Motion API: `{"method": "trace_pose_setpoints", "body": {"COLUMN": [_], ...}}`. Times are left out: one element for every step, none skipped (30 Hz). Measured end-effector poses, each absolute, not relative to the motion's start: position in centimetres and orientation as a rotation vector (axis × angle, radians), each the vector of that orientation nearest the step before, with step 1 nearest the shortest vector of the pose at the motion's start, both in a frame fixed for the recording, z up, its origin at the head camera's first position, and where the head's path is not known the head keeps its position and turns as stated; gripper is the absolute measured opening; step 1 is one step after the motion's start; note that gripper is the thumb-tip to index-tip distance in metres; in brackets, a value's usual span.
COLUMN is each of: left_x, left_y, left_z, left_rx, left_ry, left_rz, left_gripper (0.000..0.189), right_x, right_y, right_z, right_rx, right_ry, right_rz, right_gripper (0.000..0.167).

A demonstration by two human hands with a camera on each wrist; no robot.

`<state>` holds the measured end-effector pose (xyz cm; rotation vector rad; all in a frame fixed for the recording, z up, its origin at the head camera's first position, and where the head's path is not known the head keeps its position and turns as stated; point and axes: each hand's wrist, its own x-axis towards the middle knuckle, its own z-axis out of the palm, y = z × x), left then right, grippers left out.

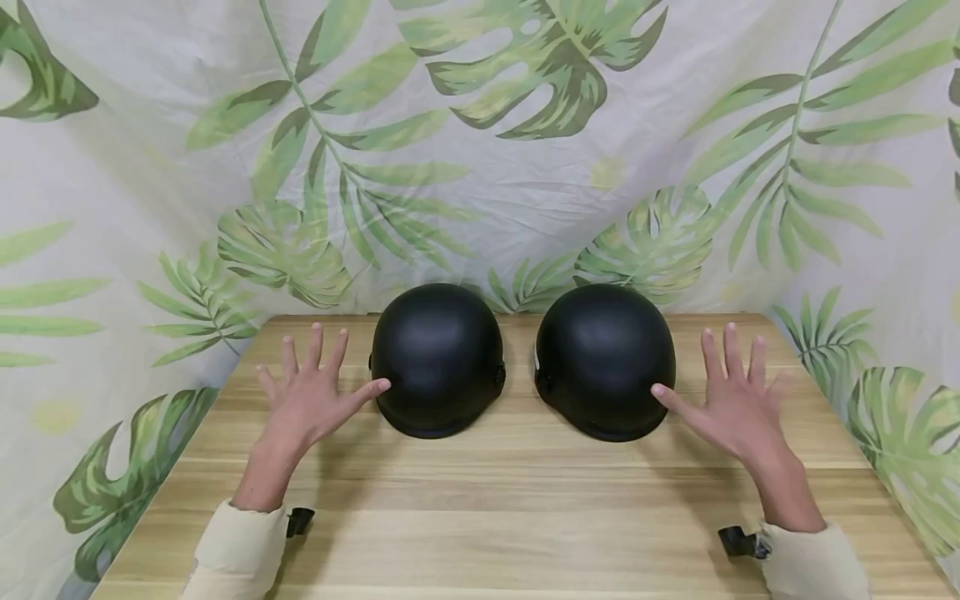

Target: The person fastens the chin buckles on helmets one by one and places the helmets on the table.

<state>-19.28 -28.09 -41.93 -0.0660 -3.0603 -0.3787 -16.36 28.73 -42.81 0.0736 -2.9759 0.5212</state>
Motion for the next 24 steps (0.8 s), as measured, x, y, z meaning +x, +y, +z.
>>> {"method": "trace_pose_setpoints", "body": {"left_x": [-19.3,-19.3,-19.4,-19.4,-19.5,-19.6,-19.6,-19.7,-19.8,-19.8,-19.9,-19.9,-20.0,-20.1,-20.2,-20.3,-20.5,-20.7,-20.8,-21.1,-21.3,-21.6,-21.9,-22.2], "left_y": [-28.0,-27.8,-27.6,-27.4,-27.3,-27.1,-26.9,-26.7,-26.5,-26.3,-26.2,-26.0,-25.9,-25.8,-25.7,-25.6,-25.5,-25.5,-25.4,-25.4,-25.4,-25.4,-25.5,-25.6], "left_z": [-41.8,-41.7,-41.6,-41.5,-41.3,-41.2,-41.1,-41.0,-40.9,-40.8,-40.7,-40.6,-40.6,-40.5,-40.4,-40.3,-40.2,-40.1,-40.0,-39.9,-39.8,-39.8,-39.8,-39.9], "left_rx": [-0.068,-0.07,-0.073,-0.078,-0.082,-0.085,-0.09,-0.092,-0.094,-0.094,-0.092,-0.091,-0.091,-0.094,-0.099,-0.106,-0.113,-0.118,-0.126,-0.136,-0.145,-0.158,-0.172,-0.19], "left_ry": [-3.057,-3.054,-3.049,-3.044,-3.04,-3.039,-3.04,-3.041,-3.045,-3.047,-3.049,-3.049,-3.046,-3.04,-3.034,-3.027,-3.021,-3.017,-3.016,-3.013,-3.012,-3.012,-3.01,-3.006], "left_rz": [-0.385,-0.397,-0.413,-0.431,-0.448,-0.463,-0.481,-0.497,-0.514,-0.534,-0.555,-0.576,-0.598,-0.621,-0.641,-0.666,-0.687,-0.708,-0.728,-0.76,-0.792,-0.83,-0.872,-0.922], "left_gripper": [0.117,0.117,0.117,0.116,0.116,0.116,0.116,0.115,0.115,0.115,0.114,0.114,0.113,0.112,0.112,0.111,0.11,0.109,0.109,0.107,0.107,0.106,0.104,0.103], "right_x": [-16.4,-16.5,-16.6,-16.7,-16.8,-16.9,-16.9,-17.0,-17.2,-17.3,-17.4,-17.6,-17.7,-17.9,-18.0,-18.1,-18.3,-18.4,-18.5,-18.6,-18.7,-18.9,-19.0,-19.2], "right_y": [28.3,27.8,27.2,26.7,26.2,25.7,25.1,24.6,24.1,23.6,23.2,22.7,22.2,21.7,21.3,20.8,20.3,19.9,19.3,18.8,18.3,17.8,17.2,16.6], "right_z": [-42.6,-42.5,-42.3,-42.1,-41.9,-41.7,-41.4,-41.2,-41.0,-40.8,-40.7,-40.5,-40.4,-40.3,-40.2,-40.1,-40.0,-39.9,-39.8,-39.7,-39.5,-39.4,-39.4,-39.3], "right_rx": [0.083,0.093,0.104,0.116,0.128,0.141,0.152,0.163,0.175,0.185,0.195,0.203,0.211,0.219,0.226,0.233,0.24,0.247,0.252,0.259,0.265,0.27,0.275,0.282], "right_ry": [-2.974,-2.968,-2.962,-2.955,-2.948,-2.942,-2.936,-2.932,-2.927,-2.925,-2.925,-2.925,-2.925,-2.926,-2.924,-2.924,-2.923,-2.919,-2.916,-2.911,-2.904,-2.898,-2.893,-2.888], "right_rz": [0.533,0.548,0.558,0.573,0.587,0.599,0.61,0.622,0.635,0.646,0.652,0.661,0.671,0.682,0.689,0.693,0.702,0.711,0.714,0.723,0.729,0.73,0.731,0.734], "right_gripper": [0.119,0.119,0.119,0.119,0.119,0.118,0.118,0.118,0.118,0.117,0.117,0.117,0.118,0.118,0.118,0.119,0.119,0.119,0.12,0.12,0.12,0.12,0.121,0.121]}}
